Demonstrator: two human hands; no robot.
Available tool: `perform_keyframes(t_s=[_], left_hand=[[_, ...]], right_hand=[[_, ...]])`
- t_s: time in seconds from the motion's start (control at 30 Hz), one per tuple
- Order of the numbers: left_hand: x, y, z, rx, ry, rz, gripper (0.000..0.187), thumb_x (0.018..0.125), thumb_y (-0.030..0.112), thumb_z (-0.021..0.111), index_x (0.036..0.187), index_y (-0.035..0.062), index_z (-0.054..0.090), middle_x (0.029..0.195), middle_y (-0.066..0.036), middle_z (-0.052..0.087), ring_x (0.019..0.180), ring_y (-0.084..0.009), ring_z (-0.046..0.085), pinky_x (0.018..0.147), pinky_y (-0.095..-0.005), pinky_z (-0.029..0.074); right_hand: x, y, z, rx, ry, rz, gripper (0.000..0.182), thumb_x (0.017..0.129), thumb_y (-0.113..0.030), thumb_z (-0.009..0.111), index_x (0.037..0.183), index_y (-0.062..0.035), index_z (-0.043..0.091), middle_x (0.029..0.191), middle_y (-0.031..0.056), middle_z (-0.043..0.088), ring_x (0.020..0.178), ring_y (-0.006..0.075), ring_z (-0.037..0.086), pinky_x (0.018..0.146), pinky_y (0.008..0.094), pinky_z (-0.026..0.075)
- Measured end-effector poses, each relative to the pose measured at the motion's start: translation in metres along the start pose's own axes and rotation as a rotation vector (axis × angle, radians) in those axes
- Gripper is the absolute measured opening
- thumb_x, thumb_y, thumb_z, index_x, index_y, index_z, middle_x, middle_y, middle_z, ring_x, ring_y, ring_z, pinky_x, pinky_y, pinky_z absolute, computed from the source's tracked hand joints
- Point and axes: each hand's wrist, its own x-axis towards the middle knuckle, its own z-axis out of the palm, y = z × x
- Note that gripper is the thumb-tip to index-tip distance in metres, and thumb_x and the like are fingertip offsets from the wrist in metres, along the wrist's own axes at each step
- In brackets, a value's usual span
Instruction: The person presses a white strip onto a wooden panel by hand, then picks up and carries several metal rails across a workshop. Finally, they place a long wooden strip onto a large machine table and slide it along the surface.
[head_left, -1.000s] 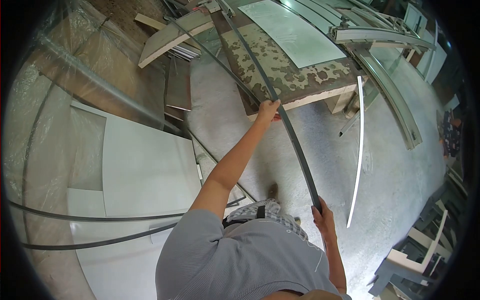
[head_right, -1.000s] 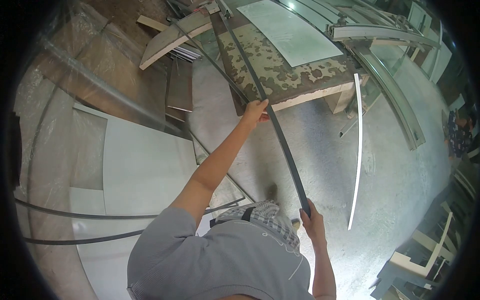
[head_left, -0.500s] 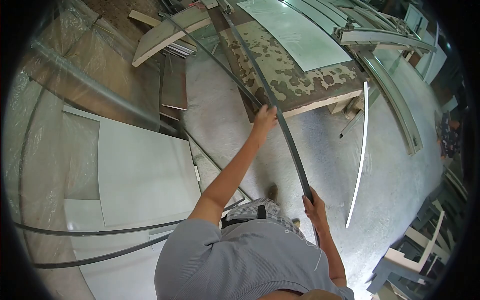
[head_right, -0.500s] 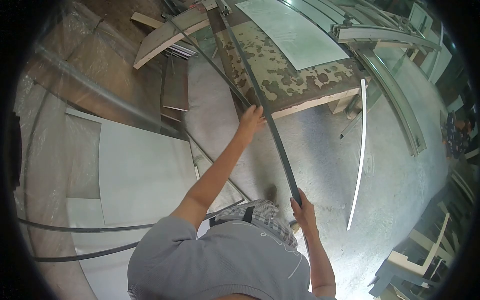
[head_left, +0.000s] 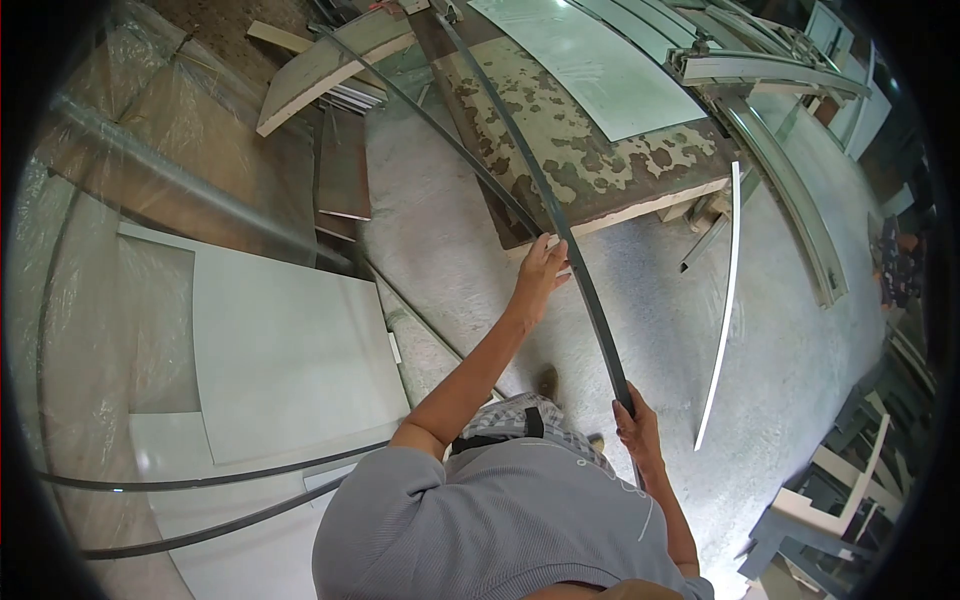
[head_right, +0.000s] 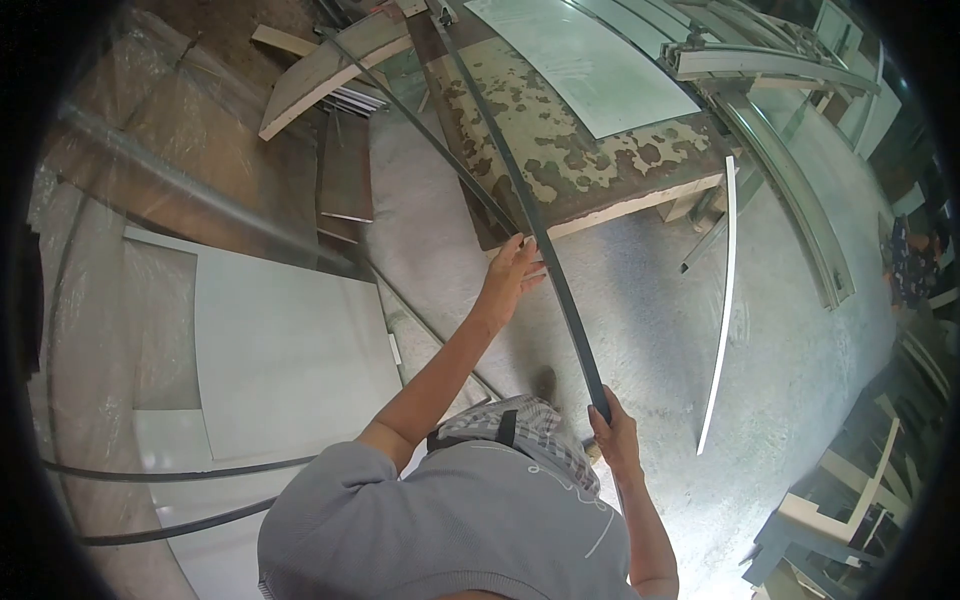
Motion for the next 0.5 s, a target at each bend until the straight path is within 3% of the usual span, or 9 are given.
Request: perform_keyframes(t_s=[0.37, 0.5], left_hand=[[-0.003, -0.012, -0.001, -0.045, -0.026, 0.002, 0.077, 0.091, 0.041, 0.050, 0.141, -0.0026, 0.011, 0.136, -0.022, 0.034, 0.119, -0.0303, 0.043, 0.097, -0.0410, 0.039], [-0.013, -0.034, -0.002, -0.036, -0.007, -0.039, 0.074, 0.091, 0.040, 0.051, 0.141, 0.0000, 0.013, 0.132, -0.018, 0.039, 0.117, -0.0269, 0.045, 0.097, -0.0397, 0.038]], right_hand=[[0.000, -0.016, 0.007, 0.118, -0.023, 0.066, 0.046, 0.088, -0.020, 0.057, 0.129, -0.0056, 0.046, 0.065, 0.0004, 0.050, 0.052, 0.0081, 0.045, 0.047, 0.0250, 0.038], [0.005, -0.028, 0.016, 0.135, -0.024, 0.062, 0.045, 0.088, -0.020, 0.057, 0.130, -0.0070, 0.046, 0.066, -0.0011, 0.049, 0.051, 0.0074, 0.043, 0.045, 0.0240, 0.037]])
